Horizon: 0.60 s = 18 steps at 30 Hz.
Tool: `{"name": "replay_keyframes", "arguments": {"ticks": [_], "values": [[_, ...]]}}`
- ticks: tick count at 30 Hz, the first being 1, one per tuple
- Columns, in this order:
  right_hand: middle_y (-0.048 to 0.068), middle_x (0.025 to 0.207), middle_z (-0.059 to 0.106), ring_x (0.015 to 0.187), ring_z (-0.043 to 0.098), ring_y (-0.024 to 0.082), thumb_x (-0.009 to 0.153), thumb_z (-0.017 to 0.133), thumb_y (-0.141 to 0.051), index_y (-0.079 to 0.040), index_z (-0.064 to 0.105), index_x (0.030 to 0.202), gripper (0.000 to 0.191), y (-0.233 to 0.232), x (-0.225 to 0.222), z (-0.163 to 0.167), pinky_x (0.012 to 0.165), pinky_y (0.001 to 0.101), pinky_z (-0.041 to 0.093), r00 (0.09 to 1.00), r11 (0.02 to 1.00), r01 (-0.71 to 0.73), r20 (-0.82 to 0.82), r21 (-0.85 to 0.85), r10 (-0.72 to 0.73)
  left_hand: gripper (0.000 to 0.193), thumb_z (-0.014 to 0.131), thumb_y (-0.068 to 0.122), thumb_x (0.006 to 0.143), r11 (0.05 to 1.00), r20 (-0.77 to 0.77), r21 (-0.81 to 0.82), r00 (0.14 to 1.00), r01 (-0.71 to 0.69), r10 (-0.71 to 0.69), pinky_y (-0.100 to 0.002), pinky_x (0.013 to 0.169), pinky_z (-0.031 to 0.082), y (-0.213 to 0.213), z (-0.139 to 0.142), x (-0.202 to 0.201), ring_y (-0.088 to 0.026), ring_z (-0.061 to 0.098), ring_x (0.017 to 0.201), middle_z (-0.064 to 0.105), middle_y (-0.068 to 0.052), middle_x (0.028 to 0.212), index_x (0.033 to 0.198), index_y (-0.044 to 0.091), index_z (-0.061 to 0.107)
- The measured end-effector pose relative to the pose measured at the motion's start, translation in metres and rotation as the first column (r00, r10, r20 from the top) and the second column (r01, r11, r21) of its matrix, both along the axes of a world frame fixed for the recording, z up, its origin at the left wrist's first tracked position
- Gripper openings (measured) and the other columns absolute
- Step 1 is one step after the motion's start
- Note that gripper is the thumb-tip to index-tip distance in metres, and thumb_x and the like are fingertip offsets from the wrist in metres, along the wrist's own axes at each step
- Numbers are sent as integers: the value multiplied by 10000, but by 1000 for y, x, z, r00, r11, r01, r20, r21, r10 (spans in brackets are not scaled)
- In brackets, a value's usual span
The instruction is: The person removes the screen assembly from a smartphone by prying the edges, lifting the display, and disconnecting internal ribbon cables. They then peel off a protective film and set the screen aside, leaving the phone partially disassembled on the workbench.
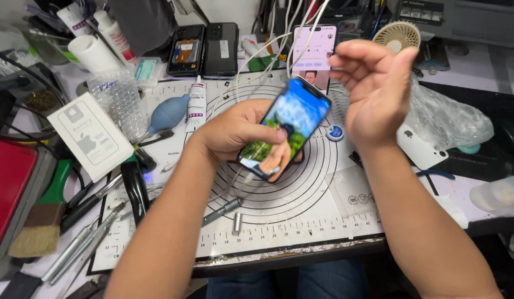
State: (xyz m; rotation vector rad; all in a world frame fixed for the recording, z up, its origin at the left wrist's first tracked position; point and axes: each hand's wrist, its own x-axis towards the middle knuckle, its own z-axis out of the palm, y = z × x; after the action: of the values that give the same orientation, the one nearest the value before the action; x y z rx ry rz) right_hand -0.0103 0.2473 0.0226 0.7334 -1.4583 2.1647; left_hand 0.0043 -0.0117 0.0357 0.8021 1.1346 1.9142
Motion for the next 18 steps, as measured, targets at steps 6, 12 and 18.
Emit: {"name": "replay_keyframes", "arguments": {"ticks": [6,12,18], "values": [[177,1074,713,920,675,251,1109,319,-512,30,647,1159,635,27,-9,14,873,370,569,998,994,60,15,-86,-59,224,680,9,861,799,-163,-548,905,248,-393,-336,611,573,12,19,-14,-203,708,656,761,-164,818,1071,-53,637],[184,1048,711,929,706,258,1128,386,-452,37,663,1120,562,31,-11,11,900,375,604,997,997,74,-6,37,-74,326,760,55,711,661,-346,-749,827,41,-444,-262,712,538,37,-17,-12,-93,680,781,788,-24,892,1035,16,747],[178,1061,709,939,701,246,1146,409,-411,52,657,1110,527,31,-8,11,873,355,573,999,992,7,35,125,-12,366,772,82,697,650,-344,-759,831,28,-437,-291,696,550,37,-32,-11,-133,692,774,787,-66,888,1052,3,731]]}}
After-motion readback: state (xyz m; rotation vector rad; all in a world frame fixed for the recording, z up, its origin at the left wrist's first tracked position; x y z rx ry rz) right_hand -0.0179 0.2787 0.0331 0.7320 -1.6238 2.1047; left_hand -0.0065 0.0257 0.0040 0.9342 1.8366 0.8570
